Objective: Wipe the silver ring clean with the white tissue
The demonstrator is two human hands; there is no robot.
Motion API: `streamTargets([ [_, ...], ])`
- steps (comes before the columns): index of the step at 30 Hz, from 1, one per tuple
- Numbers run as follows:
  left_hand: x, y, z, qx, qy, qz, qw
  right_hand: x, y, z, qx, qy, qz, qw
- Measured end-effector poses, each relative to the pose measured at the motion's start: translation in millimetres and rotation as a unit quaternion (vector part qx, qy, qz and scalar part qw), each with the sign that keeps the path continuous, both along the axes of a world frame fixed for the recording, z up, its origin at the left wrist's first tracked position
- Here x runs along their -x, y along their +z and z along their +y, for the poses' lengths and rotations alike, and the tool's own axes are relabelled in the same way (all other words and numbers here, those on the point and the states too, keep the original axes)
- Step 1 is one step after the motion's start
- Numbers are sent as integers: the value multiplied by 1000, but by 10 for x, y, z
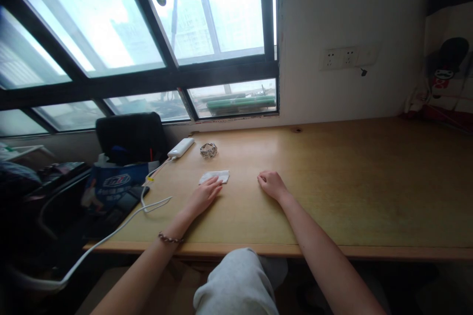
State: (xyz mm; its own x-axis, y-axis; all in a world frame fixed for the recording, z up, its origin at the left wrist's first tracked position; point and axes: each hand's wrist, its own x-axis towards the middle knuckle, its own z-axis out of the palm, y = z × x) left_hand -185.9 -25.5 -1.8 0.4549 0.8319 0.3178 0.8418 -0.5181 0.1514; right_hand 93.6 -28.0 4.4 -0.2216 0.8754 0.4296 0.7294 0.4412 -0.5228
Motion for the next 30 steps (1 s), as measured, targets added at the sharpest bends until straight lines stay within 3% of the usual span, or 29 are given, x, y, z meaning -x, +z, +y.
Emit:
streamTargets([
  [8, 553, 15, 10, 13, 36, -5, 999, 11, 2, -2, 11, -5, -20, 1000],
  [12, 627, -8, 67, 0, 35, -7, 999, 7, -6, 3, 17, -7, -22, 1000],
  [15, 550, 17, 87, -27, 17, -23, 999, 7, -17, 12, 14, 0, -14, 1000],
  [18, 297, 106, 106, -36, -2, -82, 996, 20, -16, 17, 8, 12, 7, 1000],
  [22, -319, 245, 210, 32, -40, -244, 968, 75, 10, 13, 10, 15, 71, 997],
  [27, -1267, 253, 394, 175, -86, -459, 867, 201, -4, 75, 61, 30, 244, 967],
  [30, -1667, 168, 428, 273, -120, -529, 795, 239, -68, 152, 93, 18, 342, 935],
])
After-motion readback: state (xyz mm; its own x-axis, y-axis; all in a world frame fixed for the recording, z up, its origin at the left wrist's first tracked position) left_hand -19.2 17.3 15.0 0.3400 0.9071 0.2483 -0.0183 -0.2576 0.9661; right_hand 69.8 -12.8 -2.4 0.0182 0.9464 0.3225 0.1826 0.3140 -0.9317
